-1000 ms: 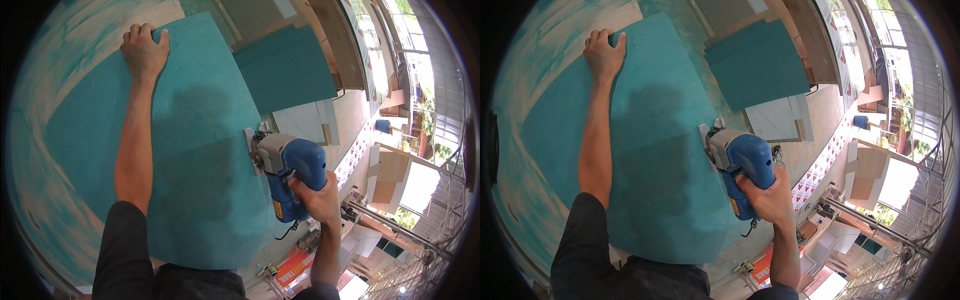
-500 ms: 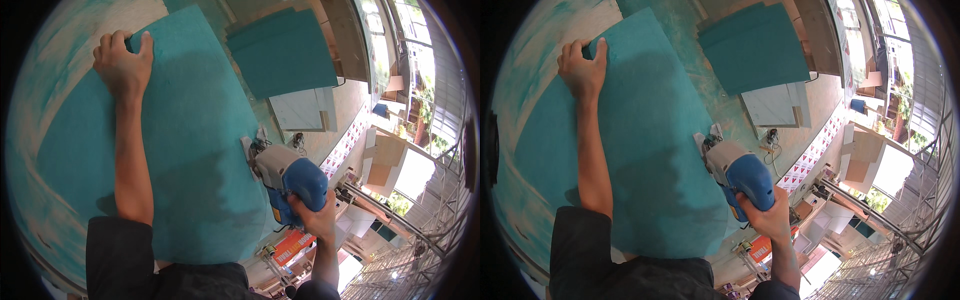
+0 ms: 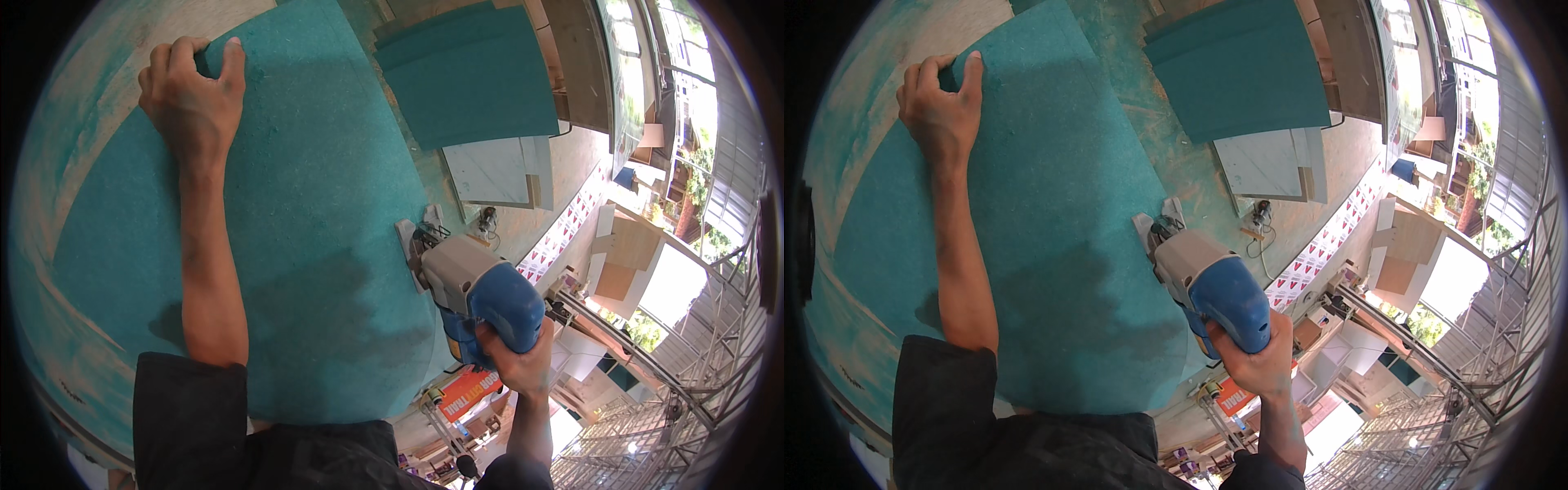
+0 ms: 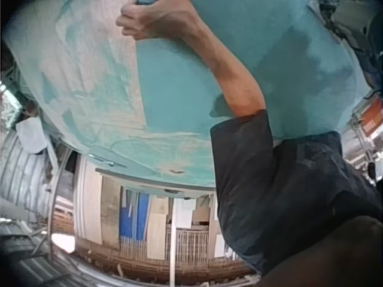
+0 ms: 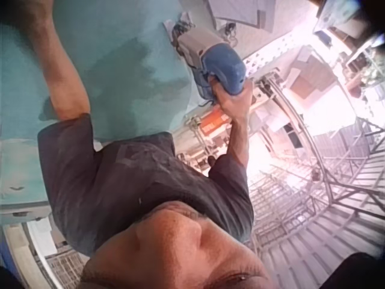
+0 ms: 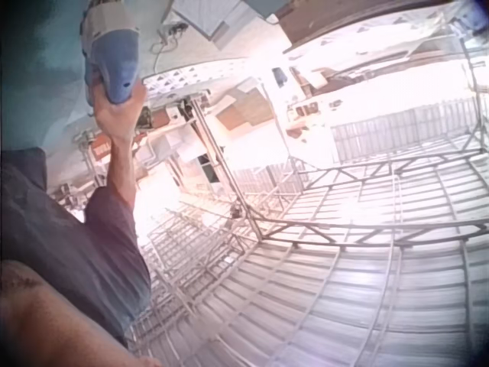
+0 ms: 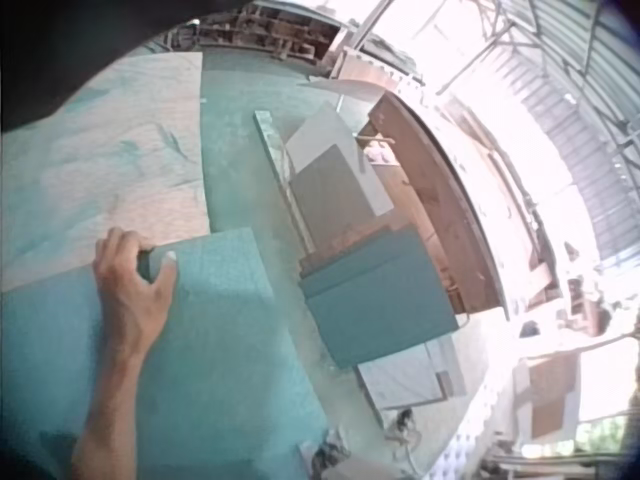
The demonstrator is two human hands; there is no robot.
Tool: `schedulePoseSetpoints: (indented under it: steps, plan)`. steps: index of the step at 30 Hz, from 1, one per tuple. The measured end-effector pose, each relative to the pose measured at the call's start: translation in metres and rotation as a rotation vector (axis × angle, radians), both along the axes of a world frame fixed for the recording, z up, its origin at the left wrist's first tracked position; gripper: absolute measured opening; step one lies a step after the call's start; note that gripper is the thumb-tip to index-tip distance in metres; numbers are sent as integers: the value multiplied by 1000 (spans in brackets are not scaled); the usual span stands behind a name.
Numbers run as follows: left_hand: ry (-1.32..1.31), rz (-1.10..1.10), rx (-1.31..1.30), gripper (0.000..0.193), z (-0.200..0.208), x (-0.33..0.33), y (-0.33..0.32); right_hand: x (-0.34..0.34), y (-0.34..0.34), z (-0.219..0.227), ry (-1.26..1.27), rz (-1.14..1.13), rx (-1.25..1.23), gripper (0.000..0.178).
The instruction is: The person uses a jigsaw to cut along a curved line on a green wood panel, then picks up and moves another square wood panel.
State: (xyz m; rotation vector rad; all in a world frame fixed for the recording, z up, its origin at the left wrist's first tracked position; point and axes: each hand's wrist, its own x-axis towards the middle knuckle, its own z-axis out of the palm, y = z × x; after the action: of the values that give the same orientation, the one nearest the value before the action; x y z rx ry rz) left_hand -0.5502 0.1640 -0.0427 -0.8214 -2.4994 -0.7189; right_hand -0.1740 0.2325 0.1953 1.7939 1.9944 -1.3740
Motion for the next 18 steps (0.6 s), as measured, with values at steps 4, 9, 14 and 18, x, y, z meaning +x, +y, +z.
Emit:
schedulePoseSetpoints:
  steps: [4,9,14,18]
  plan:
    - [-67,-3,21,35,7,2,4,0,4,3,-7,26,7,8]
    - [-40,12,16,34,5,3,1,-5,8,0,17,54,4,9]
    - [29,-11,68,32,6,1,1,-11,8,1,17,35,12,10]
    - [-21,6,43,32,13,5,2,-8,9,0,21,63,28,10]
